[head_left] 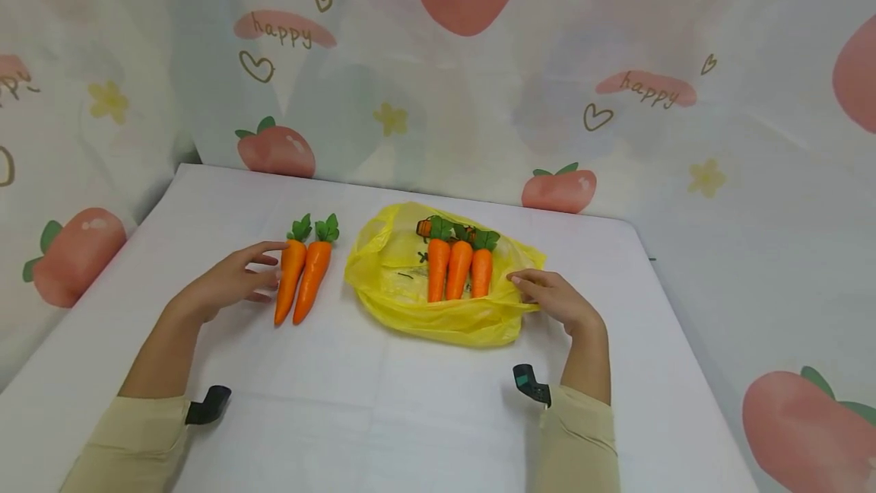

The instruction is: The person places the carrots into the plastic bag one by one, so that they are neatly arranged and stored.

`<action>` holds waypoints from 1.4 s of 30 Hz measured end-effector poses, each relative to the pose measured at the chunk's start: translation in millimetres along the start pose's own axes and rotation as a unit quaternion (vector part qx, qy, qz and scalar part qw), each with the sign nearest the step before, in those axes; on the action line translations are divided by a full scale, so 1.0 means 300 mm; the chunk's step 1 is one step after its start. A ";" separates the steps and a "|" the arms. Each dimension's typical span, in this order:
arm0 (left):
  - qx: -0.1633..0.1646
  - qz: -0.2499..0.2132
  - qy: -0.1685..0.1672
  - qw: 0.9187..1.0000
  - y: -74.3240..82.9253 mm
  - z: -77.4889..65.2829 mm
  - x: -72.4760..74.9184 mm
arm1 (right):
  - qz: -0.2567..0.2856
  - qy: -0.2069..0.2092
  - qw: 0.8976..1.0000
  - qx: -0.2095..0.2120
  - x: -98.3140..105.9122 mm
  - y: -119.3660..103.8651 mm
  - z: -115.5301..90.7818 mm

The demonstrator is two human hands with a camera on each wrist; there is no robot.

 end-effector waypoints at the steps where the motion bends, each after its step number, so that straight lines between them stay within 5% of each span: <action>1: 0.003 -0.005 -0.004 1.000 -0.003 0.008 -0.004 | -0.001 0.000 1.000 0.000 0.001 0.000 -0.002; 30: 0.002 0.054 0.027 0.998 -0.018 0.079 -0.038 | -0.011 0.001 1.000 -0.006 0.000 -0.012 -0.009; 42: -0.021 0.018 0.065 0.997 -0.011 0.062 -0.032 | -0.004 -0.001 1.000 -0.005 0.001 -0.002 0.000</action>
Point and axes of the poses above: each hand's wrist, its own z-axis towards the middle knuckle, its own x-axis out of the back of the hand, y = z × x, the point moved 4 cm from there along z, towards the middle knuckle, and after that the axes turned 3 degrees about -z, right-handed, at the moved point
